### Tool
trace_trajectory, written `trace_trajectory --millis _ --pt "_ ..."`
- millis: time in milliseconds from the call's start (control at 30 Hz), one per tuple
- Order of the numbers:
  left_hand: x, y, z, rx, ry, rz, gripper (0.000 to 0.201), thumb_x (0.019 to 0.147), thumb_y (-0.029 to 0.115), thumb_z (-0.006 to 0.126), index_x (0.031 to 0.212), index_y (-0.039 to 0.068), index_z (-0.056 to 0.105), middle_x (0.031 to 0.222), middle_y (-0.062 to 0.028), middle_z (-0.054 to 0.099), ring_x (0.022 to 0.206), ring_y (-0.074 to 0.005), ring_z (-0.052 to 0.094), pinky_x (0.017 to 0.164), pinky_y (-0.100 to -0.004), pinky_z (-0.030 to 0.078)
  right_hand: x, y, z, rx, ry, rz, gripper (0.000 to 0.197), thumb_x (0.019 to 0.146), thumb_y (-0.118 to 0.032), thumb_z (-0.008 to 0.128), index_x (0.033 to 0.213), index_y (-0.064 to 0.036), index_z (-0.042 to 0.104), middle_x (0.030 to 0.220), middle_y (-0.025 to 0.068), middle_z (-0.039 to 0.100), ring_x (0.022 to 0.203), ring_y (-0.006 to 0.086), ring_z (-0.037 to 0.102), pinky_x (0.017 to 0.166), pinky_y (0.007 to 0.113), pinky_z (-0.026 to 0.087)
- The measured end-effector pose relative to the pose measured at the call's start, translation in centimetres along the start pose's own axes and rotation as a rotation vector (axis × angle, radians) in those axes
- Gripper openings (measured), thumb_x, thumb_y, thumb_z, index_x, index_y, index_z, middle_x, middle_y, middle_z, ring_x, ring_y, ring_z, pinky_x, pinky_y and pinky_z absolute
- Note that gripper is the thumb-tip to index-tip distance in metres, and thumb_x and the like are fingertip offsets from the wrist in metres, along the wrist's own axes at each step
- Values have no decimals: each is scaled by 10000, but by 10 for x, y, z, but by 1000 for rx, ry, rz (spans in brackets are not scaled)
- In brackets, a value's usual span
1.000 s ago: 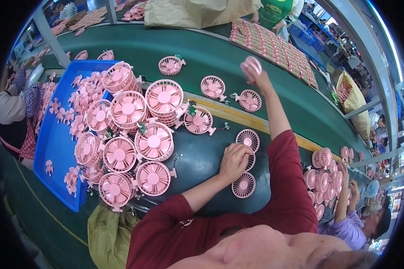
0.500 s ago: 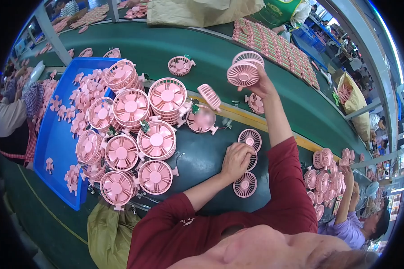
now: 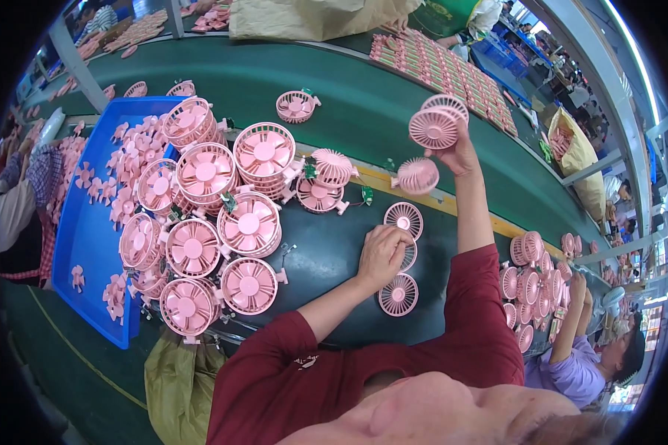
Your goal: The person assembles portable fans by pressing fan grilles onto fan bodies by hand and placing the assembled fans onto the conveyor belt.
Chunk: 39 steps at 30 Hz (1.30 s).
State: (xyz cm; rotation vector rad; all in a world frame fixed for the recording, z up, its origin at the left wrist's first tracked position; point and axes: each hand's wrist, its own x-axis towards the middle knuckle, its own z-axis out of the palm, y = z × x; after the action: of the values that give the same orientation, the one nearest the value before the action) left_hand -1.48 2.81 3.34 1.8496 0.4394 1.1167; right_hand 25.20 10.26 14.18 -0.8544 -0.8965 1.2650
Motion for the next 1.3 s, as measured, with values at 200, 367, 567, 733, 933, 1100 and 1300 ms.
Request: trace_trajectory --millis 200,367,567,733,933,1100,1300 --pt "3 -4 3 -11 -28 9 83 828 62 553 866 105 613 917 -24 636 971 -259 561 866 -402 406 -2 18 -6 -420 510 -66 519 912 -435 606 1244 -40 550 1115 104 628 939 189 646 670 326 599" --pt "1 -2 3 -36 -28 17 98 827 72 538 860 107 624 880 -22 635 936 -258 563 840 -391 415 -43 46 -25 -505 609 43 587 901 -470 606 1286 -35 521 1158 109 610 985 202 625 717 344 596" --pt "0 -2 7 -203 -155 -65 79 860 43 549 920 48 600 860 -121 622 740 -291 628 654 -371 497 -102 51 -21 -1322 709 -87 514 783 -366 750 1178 -61 629 1063 126 675 958 240 652 753 352 527" --pt "8 -8 6 -215 18 -117 127 918 103 566 1010 22 601 847 -112 629 683 -201 615 612 -307 484 -171 70 -27 -1739 693 -183 613 671 -327 827 1198 -102 609 1243 187 563 1118 388 551 926 466 468" --pt "21 -18 9 216 -77 -109 281 930 263 553 1048 11 590 905 -164 613 768 -328 615 700 -425 495 -199 67 7 -1801 612 -171 486 709 -207 786 1159 -104 635 1331 152 511 1202 373 487 968 480 436" --pt "92 -4 3 655 -176 -249 536 925 515 471 779 62 716 761 -209 675 761 -396 670 689 -493 528 -204 52 4 -1767 605 -296 362 735 -189 760 1075 -88 687 1241 153 582 1150 364 524 933 459 458" --pt "140 -11 21 684 -295 -224 475 867 506 551 922 67 723 844 -202 691 803 -383 675 710 -468 539 -177 20 23 -1094 675 -260 416 823 -287 723 1104 10 648 915 155 712 768 249 696 699 341 536"
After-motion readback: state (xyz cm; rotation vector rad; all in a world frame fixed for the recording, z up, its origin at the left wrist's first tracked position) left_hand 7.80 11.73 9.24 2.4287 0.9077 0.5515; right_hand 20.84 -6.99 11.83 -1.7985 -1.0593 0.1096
